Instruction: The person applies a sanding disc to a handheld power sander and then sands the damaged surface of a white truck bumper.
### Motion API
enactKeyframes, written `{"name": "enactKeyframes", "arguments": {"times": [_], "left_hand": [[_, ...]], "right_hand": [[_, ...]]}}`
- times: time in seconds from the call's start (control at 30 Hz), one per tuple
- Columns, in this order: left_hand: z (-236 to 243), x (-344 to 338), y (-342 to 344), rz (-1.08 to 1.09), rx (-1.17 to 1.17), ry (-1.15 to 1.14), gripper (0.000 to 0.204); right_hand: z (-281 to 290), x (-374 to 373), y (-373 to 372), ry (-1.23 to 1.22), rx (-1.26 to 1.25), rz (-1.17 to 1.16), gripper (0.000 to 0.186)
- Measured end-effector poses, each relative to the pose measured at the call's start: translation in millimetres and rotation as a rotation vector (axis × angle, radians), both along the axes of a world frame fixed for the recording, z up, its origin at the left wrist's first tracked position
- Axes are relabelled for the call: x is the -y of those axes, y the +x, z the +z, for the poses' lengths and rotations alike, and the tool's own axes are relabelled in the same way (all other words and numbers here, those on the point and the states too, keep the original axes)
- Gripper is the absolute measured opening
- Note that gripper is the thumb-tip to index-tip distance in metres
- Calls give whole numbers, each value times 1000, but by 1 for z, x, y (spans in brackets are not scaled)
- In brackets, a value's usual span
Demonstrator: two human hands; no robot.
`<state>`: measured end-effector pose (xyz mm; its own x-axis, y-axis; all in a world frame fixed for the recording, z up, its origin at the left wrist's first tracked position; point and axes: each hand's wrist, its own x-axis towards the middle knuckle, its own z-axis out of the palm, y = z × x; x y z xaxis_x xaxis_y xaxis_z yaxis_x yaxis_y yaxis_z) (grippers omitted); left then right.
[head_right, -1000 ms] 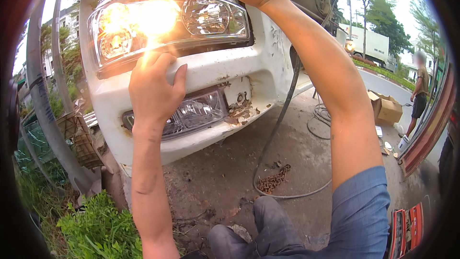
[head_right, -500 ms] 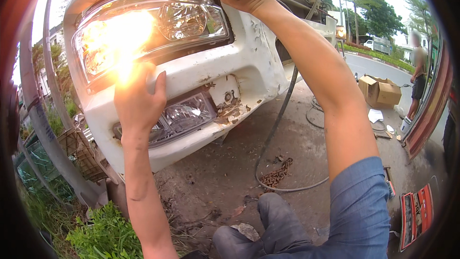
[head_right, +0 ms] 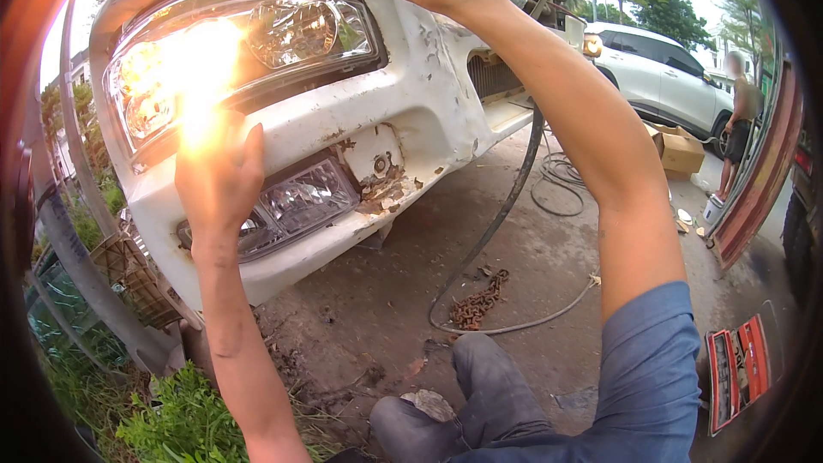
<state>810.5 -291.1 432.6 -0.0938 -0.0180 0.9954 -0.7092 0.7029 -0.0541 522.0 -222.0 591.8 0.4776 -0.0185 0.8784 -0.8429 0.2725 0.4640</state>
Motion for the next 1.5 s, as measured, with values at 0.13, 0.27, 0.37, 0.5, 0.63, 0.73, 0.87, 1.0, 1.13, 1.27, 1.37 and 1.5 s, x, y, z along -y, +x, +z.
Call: {"name": "enactKeyframes", "arguments": {"times": [0.13,0.27,0.37,0.5,0.63,0.73,0.87,1.0,1.13,1.27,1.37,1.5], "left_hand": [[0,-1,-3,-15,3,25,21],[1,9,3,2,68,-7,21],[3,12,0,82,124,24,22],[5,10,3,56,116,20,21],[5,6,1,33,82,66,21],[3,7,0,27,90,59,20],[1,2,1,-54,43,-4,20],[4,-1,3,-61,38,35,20],[3,-5,1,-74,14,11,21],[3,-7,2,-76,15,62,21],[5,-7,2,-64,38,66,22],[6,-7,3,-56,39,95,22]], "right_hand": [[-5,-9,-1,124,89,-111,33],[-5,-15,-3,151,62,20,38],[-3,-6,-8,178,40,22,39],[-6,-5,-7,122,-11,-32,39],[-14,-4,1,233,70,15,39],[-10,-2,0,153,-7,-92,34],[-7,-5,0,180,-17,-68,29],[-5,-3,1,227,3,-24,28],[-3,0,-1,111,-145,-175,32],[-12,-3,3,205,-54,-24,36],[-12,-5,8,201,-51,-22,35],[-11,-7,5,249,48,-131,33]]}}
